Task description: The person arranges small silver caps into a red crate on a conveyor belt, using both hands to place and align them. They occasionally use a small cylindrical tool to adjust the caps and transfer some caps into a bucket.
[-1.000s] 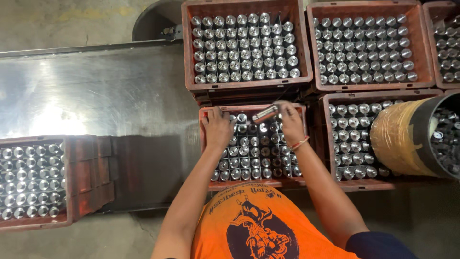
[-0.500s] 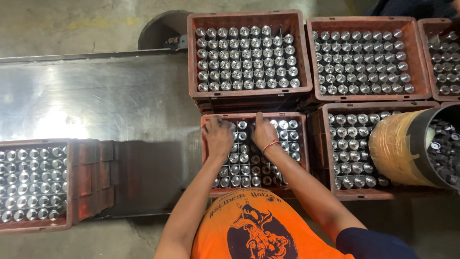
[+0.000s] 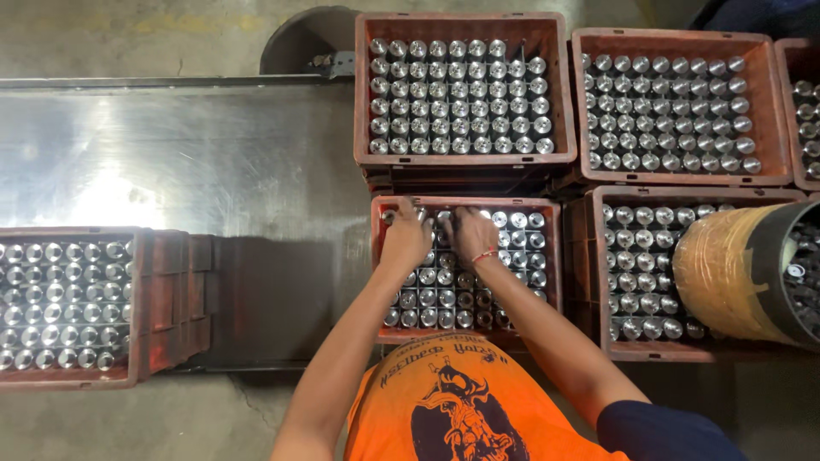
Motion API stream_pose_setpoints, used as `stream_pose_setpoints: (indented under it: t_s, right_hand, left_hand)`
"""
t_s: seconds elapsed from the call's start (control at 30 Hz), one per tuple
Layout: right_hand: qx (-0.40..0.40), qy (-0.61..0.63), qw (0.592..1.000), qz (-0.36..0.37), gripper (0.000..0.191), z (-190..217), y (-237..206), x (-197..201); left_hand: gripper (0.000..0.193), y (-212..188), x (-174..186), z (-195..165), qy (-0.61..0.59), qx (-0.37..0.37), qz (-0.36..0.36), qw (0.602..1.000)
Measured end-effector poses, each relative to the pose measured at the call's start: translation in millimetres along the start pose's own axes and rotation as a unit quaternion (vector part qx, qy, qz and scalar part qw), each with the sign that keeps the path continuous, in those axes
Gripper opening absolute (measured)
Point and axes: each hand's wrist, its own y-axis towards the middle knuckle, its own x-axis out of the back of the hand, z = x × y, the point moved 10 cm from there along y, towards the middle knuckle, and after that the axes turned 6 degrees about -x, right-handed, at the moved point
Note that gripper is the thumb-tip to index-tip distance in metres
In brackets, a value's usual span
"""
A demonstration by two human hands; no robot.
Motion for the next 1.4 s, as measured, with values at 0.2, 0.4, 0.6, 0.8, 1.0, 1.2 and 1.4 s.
stream_pose_setpoints:
  t_s: [0.2, 0.4, 0.6, 0.8, 1.0, 1.2, 1.4]
  right_hand:
    - [-0.047, 0.037, 0.998, 0.023, 0.031, -12.6, 0.2, -16.5]
    - [0.013, 0.158, 0.986, -0.048, 0.043, -24.0, -1.2, 5.1]
    - [-0.059, 0.586, 0.799, 0.120, 0.038, -63.4, -4.6, 21.7]
    - [-0.180, 0.560, 0.774, 0.234, 0.052, -45.1, -8.3, -26.1]
    - [0.015, 0.053, 0.997, 0.053, 0.045, -9.7, 1.5, -22.1]
    - [0.056, 0.106, 0.993, -0.004, 0.032, 2.4, -9.1, 4.1]
    - [0.099, 0.123, 0.987, -0.015, 0.036, 4.5, -6.7, 8.4]
  left_hand:
    - [0.029, -0.5, -38.9, -3.7, 0.109, -0.113, 0.088, 0.984]
    - [0.025, -0.7, -26.1, -23.5, 0.122, -0.171, 0.065, 0.976]
    - [0.026, -18.4, -13.3, -1.8, 0.210, -0.059, 0.085, 0.972]
    - [0.031, -30.3, -19.9, -0.9, 0.194, -0.018, 0.032, 0.980]
    - [0.025, -33.7, -2.0, 21.5, 0.075, 0.010, -0.048, 0.996]
    - [0.043, -24.8, -13.8, 63.8, -0.711, 0.195, -0.094, 0.669]
    - [0.038, -27.5, -20.6, 53.8, -0.196, 0.245, 0.086, 0.945]
